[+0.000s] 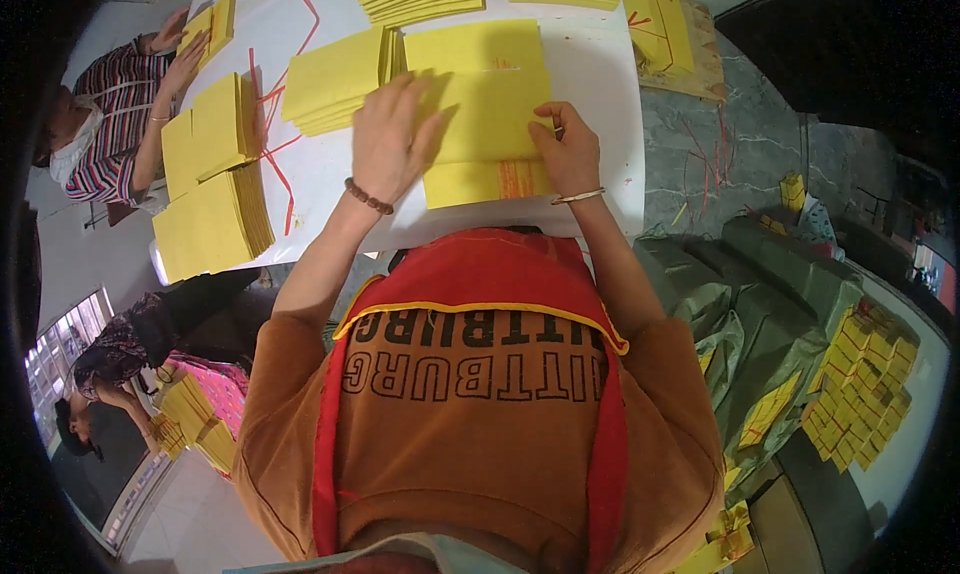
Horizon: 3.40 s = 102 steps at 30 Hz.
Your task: The recorder is counting and stacking sheets of yellow paper with foil centers on a table.
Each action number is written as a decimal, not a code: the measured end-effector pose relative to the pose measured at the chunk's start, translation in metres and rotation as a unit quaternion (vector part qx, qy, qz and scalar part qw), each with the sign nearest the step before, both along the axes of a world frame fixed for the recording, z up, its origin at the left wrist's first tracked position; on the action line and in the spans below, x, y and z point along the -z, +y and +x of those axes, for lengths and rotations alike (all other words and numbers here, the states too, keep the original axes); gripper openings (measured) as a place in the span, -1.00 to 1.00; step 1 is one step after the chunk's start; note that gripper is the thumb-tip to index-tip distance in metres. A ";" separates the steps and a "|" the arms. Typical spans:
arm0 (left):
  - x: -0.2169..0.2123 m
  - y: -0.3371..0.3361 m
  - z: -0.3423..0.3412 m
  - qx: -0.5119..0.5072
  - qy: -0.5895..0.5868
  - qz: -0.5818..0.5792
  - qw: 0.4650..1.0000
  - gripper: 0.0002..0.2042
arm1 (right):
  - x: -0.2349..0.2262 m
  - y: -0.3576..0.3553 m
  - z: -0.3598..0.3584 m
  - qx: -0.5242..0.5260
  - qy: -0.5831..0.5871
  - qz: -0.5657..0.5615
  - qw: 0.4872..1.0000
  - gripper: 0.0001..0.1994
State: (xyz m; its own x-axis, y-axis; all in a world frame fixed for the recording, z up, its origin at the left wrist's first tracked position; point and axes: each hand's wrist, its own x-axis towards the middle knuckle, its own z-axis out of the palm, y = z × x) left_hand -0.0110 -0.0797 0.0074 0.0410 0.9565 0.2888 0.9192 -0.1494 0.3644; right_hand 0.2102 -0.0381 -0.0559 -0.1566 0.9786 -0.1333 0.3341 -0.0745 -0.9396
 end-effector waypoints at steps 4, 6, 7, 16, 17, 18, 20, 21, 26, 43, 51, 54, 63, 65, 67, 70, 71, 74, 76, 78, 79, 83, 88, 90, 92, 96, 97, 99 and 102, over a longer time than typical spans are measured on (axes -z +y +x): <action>0.018 0.006 0.028 0.112 0.038 0.013 0.993 -0.50 | -0.001 -0.001 -0.002 0.008 0.015 0.007 1.000 -0.83; 0.031 0.002 0.031 0.116 0.076 -0.025 0.990 -0.44 | -0.007 -0.001 -0.004 0.011 0.028 0.007 1.000 -0.83; 0.036 0.002 0.031 0.117 0.074 -0.026 0.990 -0.44 | -0.013 -0.003 -0.005 -0.001 -0.019 -0.022 1.000 -0.77; 0.047 0.003 0.032 0.112 0.127 -0.040 0.985 -0.39 | 0.014 -0.021 -0.008 -0.013 0.040 0.041 0.998 -0.23; 0.047 0.003 0.031 0.117 0.138 -0.034 0.983 -0.40 | 0.018 -0.022 -0.007 -0.005 0.140 -0.018 0.990 -0.24; 0.045 0.003 0.029 0.122 0.150 -0.029 0.981 -0.40 | 0.022 -0.023 -0.005 -0.004 0.142 -0.019 0.990 -0.24; 0.036 0.003 0.027 0.150 0.109 -0.036 0.982 -0.41 | 0.028 -0.023 0.004 0.009 0.158 -0.068 0.985 -0.38; 0.031 0.002 0.026 0.177 0.066 -0.044 0.981 -0.41 | 0.028 -0.022 0.007 0.010 0.159 -0.067 0.985 -0.38; 0.031 -0.002 0.023 0.205 0.074 -0.046 0.975 -0.42 | 0.016 -0.021 0.009 0.043 0.278 -0.141 0.949 -0.66; 0.000 0.016 -0.114 -0.007 0.210 0.068 0.975 -0.45 | 0.028 -0.012 0.032 0.041 0.245 -0.236 0.939 -0.72; 0.077 0.010 -0.159 0.012 0.215 -0.054 0.975 -0.29 | 0.028 -0.013 0.029 0.032 0.201 -0.241 0.949 -0.73; 0.082 0.003 -0.142 -0.022 0.221 -0.060 0.973 -0.24 | 0.029 -0.014 0.032 0.037 0.214 -0.222 0.950 -0.70; 0.063 0.012 -0.158 0.034 0.194 -0.109 0.974 -0.21 | 0.000 -0.003 0.008 0.002 0.136 -0.129 0.982 -0.63; 0.058 0.009 -0.154 0.022 0.207 -0.106 0.972 -0.21 | 0.001 -0.005 0.007 -0.022 0.159 -0.073 0.984 -0.64; 0.042 0.011 -0.140 0.017 0.220 -0.101 0.970 -0.21 | 0.013 -0.004 0.015 -0.029 0.124 -0.026 0.992 -0.66; 0.023 0.000 -0.104 0.016 0.181 -0.006 0.983 -0.29 | 0.022 -0.001 0.021 -0.048 0.068 0.034 0.996 -0.72; 0.020 -0.005 -0.090 0.049 0.100 -0.022 0.994 -0.36 | 0.023 0.000 0.022 -0.062 0.051 0.046 0.996 -0.75; 0.013 -0.032 -0.029 0.144 0.009 -0.038 0.989 -0.51 | 0.021 0.001 0.017 -0.048 0.047 0.009 0.998 -0.78; 0.014 -0.045 -0.003 0.204 0.000 -0.031 0.979 -0.56 | 0.021 0.003 0.013 -0.045 0.065 -0.005 0.997 -0.78; 0.018 -0.050 0.010 0.245 0.026 -0.022 0.969 -0.55 | 0.024 0.005 0.012 -0.044 0.087 -0.015 0.995 -0.77; 0.019 -0.049 0.011 0.254 0.022 -0.023 0.967 -0.55 | 0.027 0.006 0.013 -0.054 0.101 -0.014 0.993 -0.77; 0.018 -0.039 0.011 0.287 0.040 -0.033 0.956 -0.65 | 0.041 0.011 0.018 -0.064 0.138 -0.020 0.988 -0.78; 0.021 -0.033 0.014 0.274 -0.136 -0.049 0.951 -0.86 | 0.044 0.012 0.020 -0.062 0.179 -0.046 0.981 -0.80; 0.017 -0.030 0.014 0.254 -0.161 -0.080 0.950 -0.87 | 0.043 0.010 0.019 -0.063 0.197 -0.053 0.977 -0.81; 0.015 -0.029 0.013 0.233 -0.186 -0.109 0.948 -0.88 | 0.038 0.009 0.018 -0.052 0.216 -0.070 0.972 -0.83; 0.016 -0.028 0.014 0.159 -0.247 -0.203 0.934 -0.87 | 0.033 0.009 0.018 -0.057 0.221 -0.077 0.970 -0.83; 0.016 -0.027 0.014 0.134 -0.265 -0.228 0.927 -0.86 | 0.033 0.009 0.018 -0.057 0.218 -0.075 0.971 -0.82; 0.016 -0.025 0.013 0.123 -0.278 -0.250 0.919 -0.86 | 0.033 0.009 0.017 -0.057 0.215 -0.074 0.972 -0.82; 0.017 -0.022 0.011 0.107 -0.298 -0.278 0.907 -0.85 | 0.030 0.010 0.017 -0.053 0.236 -0.098 0.965 -0.82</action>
State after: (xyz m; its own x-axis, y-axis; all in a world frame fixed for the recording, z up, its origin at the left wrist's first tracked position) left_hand 0.0003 -0.1019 -0.0100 0.2384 0.9494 -0.2046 0.5065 0.0582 0.8603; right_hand 0.2268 -0.0286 -0.0860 -0.3432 0.9169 -0.2035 -0.1122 -0.2551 -0.9604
